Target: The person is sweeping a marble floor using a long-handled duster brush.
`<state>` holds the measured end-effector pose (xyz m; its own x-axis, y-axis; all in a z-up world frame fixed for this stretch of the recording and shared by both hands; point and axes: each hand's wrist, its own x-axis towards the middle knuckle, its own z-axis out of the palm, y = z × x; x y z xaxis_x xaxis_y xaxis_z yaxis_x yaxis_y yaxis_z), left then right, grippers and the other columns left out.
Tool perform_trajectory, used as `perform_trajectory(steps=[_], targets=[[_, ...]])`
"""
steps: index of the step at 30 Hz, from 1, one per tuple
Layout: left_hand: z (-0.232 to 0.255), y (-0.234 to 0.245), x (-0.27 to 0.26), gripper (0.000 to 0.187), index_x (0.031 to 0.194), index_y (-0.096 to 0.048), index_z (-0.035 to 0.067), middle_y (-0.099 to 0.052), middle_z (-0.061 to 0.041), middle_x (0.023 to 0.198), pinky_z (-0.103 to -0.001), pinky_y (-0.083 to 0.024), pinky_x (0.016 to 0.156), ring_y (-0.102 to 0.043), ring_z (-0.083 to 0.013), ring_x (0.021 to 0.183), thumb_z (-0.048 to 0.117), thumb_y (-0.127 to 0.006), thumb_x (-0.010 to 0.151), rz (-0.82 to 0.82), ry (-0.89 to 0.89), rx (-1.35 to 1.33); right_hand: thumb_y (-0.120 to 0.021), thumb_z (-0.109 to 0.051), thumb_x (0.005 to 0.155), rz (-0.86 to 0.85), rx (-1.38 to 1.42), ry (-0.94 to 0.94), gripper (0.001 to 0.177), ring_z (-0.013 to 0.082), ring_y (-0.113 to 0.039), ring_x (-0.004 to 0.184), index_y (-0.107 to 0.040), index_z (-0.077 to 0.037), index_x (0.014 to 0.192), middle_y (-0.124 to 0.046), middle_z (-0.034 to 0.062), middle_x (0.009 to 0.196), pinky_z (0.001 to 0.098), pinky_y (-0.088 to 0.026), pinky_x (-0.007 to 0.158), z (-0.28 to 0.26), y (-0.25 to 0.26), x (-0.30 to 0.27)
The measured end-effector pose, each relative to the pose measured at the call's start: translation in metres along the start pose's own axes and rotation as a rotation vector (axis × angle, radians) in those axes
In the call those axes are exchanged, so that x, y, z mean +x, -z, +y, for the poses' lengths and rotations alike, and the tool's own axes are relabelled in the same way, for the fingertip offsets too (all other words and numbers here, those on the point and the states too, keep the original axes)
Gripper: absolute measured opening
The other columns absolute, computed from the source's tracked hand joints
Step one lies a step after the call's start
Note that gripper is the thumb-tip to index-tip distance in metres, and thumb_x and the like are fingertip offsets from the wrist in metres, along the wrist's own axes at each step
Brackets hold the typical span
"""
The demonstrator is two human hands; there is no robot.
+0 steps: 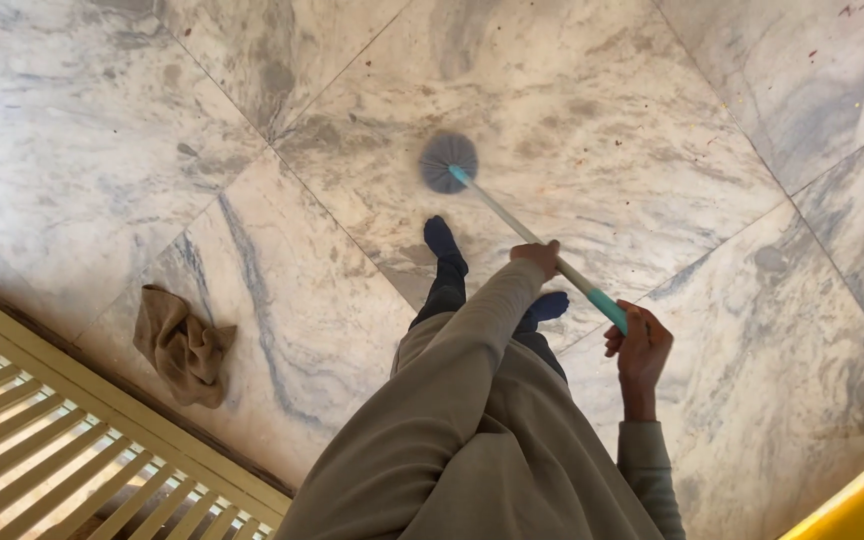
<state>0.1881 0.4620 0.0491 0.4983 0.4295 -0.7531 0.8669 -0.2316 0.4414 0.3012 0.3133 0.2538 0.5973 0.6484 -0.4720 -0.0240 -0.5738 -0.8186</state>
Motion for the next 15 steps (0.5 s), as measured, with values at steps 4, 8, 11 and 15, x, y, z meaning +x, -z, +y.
perform_trajectory(steps=[4,8,11,15], targets=[[-0.115,0.05,-0.022,0.071,0.148,-0.041,0.025,-0.076,-0.007,0.107,-0.047,-0.059,0.077,-0.075,-0.0293,0.1,0.049,-0.075,0.09,0.03,0.192,-0.078,-0.055,-0.03,0.106,-0.319,-0.028,-0.122,0.037,0.0097,-0.052,0.051,-0.07,-0.004,0.127,-0.058,0.0038,0.065,0.0293,-0.045,0.045,0.018,-0.101,0.042],[-0.193,0.074,-0.043,0.079,0.155,-0.033,0.033,-0.072,-0.01,0.12,-0.049,-0.057,0.081,-0.07,-0.0318,0.108,0.044,-0.076,0.089,0.172,0.314,-0.166,-0.058,-0.03,0.102,-0.488,-0.141,-0.075,0.038,0.0078,-0.052,0.05,-0.068,-0.01,0.133,-0.058,0.0001,0.064,0.0287,-0.046,0.046,-0.031,-0.18,0.046],[-0.209,0.088,-0.054,0.072,0.154,-0.037,0.034,-0.07,-0.012,0.124,-0.049,-0.057,0.082,-0.071,-0.0324,0.106,0.045,-0.072,0.093,0.327,0.362,-0.227,-0.06,-0.029,0.102,-0.52,-0.123,-0.03,0.036,0.0065,-0.051,0.051,-0.07,-0.008,0.129,-0.056,-0.0005,0.062,0.0273,-0.044,0.047,-0.067,-0.182,0.046],[-0.186,0.107,-0.05,0.063,0.15,-0.042,0.031,-0.071,-0.011,0.115,-0.05,-0.057,0.078,-0.071,-0.0332,0.098,0.052,-0.067,0.096,0.37,0.322,-0.226,-0.06,-0.029,0.103,-0.392,-0.118,0.107,0.031,0.0061,-0.048,0.049,-0.076,-0.005,0.116,-0.055,-0.0008,0.058,0.0267,-0.036,0.046,-0.127,-0.144,0.049]])
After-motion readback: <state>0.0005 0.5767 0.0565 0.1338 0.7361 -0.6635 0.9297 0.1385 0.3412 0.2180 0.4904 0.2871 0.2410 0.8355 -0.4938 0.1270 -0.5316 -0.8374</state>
